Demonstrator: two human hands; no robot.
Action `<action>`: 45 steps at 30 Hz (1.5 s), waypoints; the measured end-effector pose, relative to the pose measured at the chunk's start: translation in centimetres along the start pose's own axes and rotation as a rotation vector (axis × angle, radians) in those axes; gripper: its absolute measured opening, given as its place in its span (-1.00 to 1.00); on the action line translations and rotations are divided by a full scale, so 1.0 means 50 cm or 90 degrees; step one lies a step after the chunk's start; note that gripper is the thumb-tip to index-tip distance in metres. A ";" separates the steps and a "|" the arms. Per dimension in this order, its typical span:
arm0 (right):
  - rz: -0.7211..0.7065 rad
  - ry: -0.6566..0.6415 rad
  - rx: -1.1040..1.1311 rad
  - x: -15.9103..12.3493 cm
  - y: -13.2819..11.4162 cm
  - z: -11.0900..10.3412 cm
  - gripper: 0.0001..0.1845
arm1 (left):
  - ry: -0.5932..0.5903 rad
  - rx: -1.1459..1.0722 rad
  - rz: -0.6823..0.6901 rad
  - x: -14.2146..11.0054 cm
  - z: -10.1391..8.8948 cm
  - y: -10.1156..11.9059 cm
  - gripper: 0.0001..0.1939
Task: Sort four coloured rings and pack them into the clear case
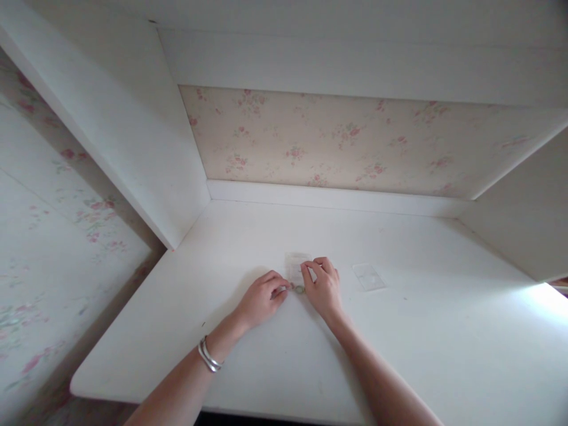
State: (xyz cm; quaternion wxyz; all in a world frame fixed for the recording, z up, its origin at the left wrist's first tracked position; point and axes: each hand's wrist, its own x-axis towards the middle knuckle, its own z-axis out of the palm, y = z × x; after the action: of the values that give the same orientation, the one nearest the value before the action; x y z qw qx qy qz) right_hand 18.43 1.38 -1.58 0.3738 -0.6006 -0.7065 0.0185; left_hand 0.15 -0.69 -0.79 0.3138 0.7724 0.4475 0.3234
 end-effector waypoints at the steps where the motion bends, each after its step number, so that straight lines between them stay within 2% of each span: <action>1: -0.002 -0.001 -0.006 0.001 0.000 0.001 -0.76 | -0.001 0.023 0.009 -0.001 0.002 0.000 -0.80; 7: -0.008 -0.025 -0.023 -0.002 0.008 0.003 -0.76 | 0.008 0.187 0.066 -0.001 0.015 -0.001 -0.76; 11: -0.017 -0.037 -0.027 0.000 0.009 0.003 -0.77 | 0.011 0.227 0.066 0.002 0.021 -0.001 -0.78; 15: -0.003 -0.028 -0.004 0.000 0.012 -0.006 -0.76 | 0.019 0.234 0.071 0.004 0.022 -0.002 -0.79; 25: 0.040 0.002 0.043 -0.010 0.055 -0.034 -0.74 | 0.008 0.254 0.075 0.007 0.023 0.006 -0.77; 37: 0.024 -0.067 0.101 -0.016 0.031 -0.045 -0.73 | -0.004 0.272 0.060 0.008 0.026 0.002 -0.76; 41: 0.016 -0.082 0.094 -0.020 0.029 -0.046 -0.72 | -0.003 0.235 0.052 0.009 0.025 -0.001 -0.74; 45: -0.006 -0.098 0.088 -0.022 0.034 -0.045 -0.73 | 0.008 0.139 0.023 0.011 0.025 -0.007 -0.75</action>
State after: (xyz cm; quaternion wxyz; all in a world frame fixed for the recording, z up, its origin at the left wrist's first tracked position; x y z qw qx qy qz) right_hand 21.09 -0.07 -1.31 0.3591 -0.5670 -0.7329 0.1115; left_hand 1.17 -0.31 -1.66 0.2191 0.8078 0.4681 0.2834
